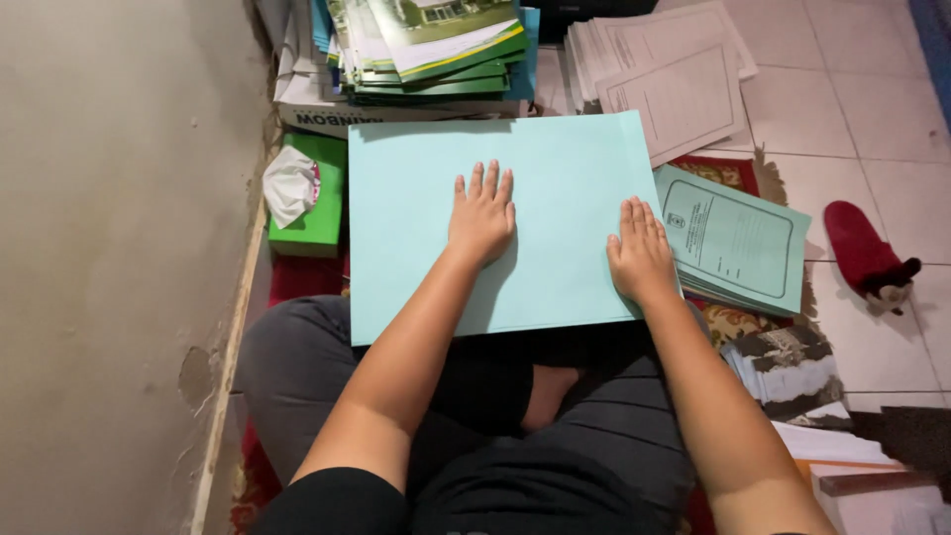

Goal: Organizing and filing green documents into light blue folders while sitting on the floor.

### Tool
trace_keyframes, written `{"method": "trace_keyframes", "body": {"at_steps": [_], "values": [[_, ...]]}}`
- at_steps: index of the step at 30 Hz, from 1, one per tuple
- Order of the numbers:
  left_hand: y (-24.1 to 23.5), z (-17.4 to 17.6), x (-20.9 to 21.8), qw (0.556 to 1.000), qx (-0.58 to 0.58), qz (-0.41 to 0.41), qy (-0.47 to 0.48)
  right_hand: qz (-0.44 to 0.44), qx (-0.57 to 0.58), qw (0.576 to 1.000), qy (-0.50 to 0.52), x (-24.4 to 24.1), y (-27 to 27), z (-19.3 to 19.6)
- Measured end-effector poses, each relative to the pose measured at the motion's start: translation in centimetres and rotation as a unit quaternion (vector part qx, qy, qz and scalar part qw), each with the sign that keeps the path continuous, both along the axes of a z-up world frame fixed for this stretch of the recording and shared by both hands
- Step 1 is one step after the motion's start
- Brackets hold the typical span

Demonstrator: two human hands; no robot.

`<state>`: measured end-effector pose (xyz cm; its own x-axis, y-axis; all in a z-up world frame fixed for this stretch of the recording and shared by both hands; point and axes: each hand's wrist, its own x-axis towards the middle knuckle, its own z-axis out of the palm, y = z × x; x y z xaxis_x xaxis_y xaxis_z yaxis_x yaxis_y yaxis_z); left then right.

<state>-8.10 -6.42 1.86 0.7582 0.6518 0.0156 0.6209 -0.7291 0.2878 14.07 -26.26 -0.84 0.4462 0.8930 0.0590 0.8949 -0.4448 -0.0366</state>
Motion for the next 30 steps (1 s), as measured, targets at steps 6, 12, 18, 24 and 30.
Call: {"method": "trace_keyframes", "body": {"at_steps": [6, 12, 18, 24, 30], "values": [[0.1, -2.5, 0.0, 0.993, 0.027, 0.029, -0.114, 0.115, 0.072, 0.987, -0.084, -6.9, 4.4, -1.6], [1.9, -6.4, 1.0, 0.908, 0.024, 0.154, -0.389, 0.166, 0.025, 0.986, 0.017, -13.7, 12.1, 1.1], [1.6, -6.6, 1.8, 0.919, 0.12, 0.185, -0.328, 0.114, 0.145, 0.981, -0.058, -6.3, 23.9, -5.8], [0.5, -3.4, 1.2, 0.981, 0.01, 0.168, -0.097, -0.152, 0.103, 0.983, -0.015, -0.6, 24.8, -4.4], [0.4, -3.7, 1.6, 0.97, 0.068, 0.197, -0.125, -0.172, 0.019, 0.984, 0.045, 7.1, 18.2, -1.3]]}}
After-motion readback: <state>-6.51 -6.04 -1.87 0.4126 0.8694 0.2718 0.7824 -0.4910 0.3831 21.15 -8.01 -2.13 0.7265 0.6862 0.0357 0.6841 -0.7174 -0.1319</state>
